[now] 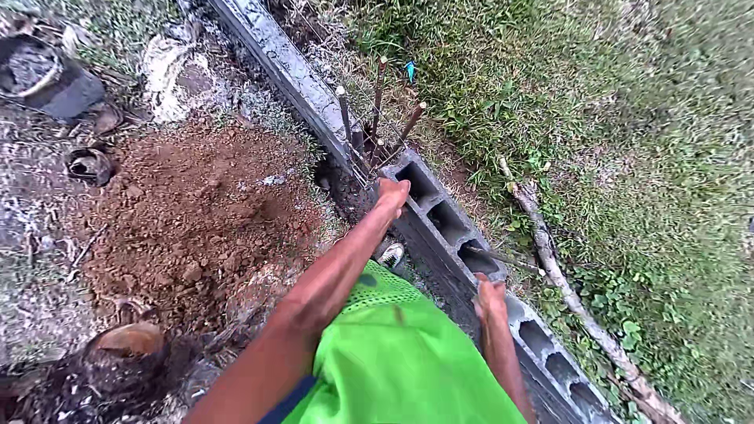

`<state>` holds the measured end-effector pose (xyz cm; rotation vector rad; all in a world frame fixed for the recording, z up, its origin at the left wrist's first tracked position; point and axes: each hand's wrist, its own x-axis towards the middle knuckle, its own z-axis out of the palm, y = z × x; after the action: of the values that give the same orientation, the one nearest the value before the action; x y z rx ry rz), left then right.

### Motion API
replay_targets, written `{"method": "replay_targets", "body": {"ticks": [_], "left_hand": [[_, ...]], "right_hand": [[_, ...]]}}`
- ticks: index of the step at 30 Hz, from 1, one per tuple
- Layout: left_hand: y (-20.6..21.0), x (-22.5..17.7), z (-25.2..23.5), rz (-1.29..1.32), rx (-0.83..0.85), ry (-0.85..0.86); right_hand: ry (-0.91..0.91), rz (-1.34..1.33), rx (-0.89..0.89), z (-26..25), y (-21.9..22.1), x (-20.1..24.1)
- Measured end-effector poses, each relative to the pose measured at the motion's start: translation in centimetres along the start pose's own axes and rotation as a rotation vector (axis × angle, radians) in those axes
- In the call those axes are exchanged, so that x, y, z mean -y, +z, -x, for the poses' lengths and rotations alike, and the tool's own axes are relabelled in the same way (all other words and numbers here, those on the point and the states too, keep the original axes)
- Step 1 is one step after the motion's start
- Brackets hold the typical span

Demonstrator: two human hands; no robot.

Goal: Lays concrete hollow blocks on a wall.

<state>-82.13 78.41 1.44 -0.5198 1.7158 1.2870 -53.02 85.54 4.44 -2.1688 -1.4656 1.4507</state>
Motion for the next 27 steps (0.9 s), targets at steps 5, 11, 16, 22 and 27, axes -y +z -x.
{"method": "replay_targets", "body": {"ticks": [5, 11, 16, 22, 27], "left_hand": [[0.1, 0.0, -1.3, -0.039, -0.022, -0.040], [0.1, 0.3, -1.6, -0.034, -0.027, -0.030], [-0.5, -0.2, -0.5, -0.056, -0.008, 0.020], [-0.3, 0.8, -1.9, -0.008, -0.045, -0.050], [-0.1, 0.3, -1.4, 0.025, -0.027, -0.056]], "right_hand": [[0.060, 0.037, -0.014, -0.5, 1.3, 0.2], [0.070, 0.032, -0.028, -0.4, 1.5, 0.1], [0.078, 0.021, -0.044, 0.8, 1.1, 0.4], [0.107, 0.079, -0.055, -0.6, 2.0, 0.6], [0.051, 0.065, -0.030, -0.5, 1.4, 0.2]]}}
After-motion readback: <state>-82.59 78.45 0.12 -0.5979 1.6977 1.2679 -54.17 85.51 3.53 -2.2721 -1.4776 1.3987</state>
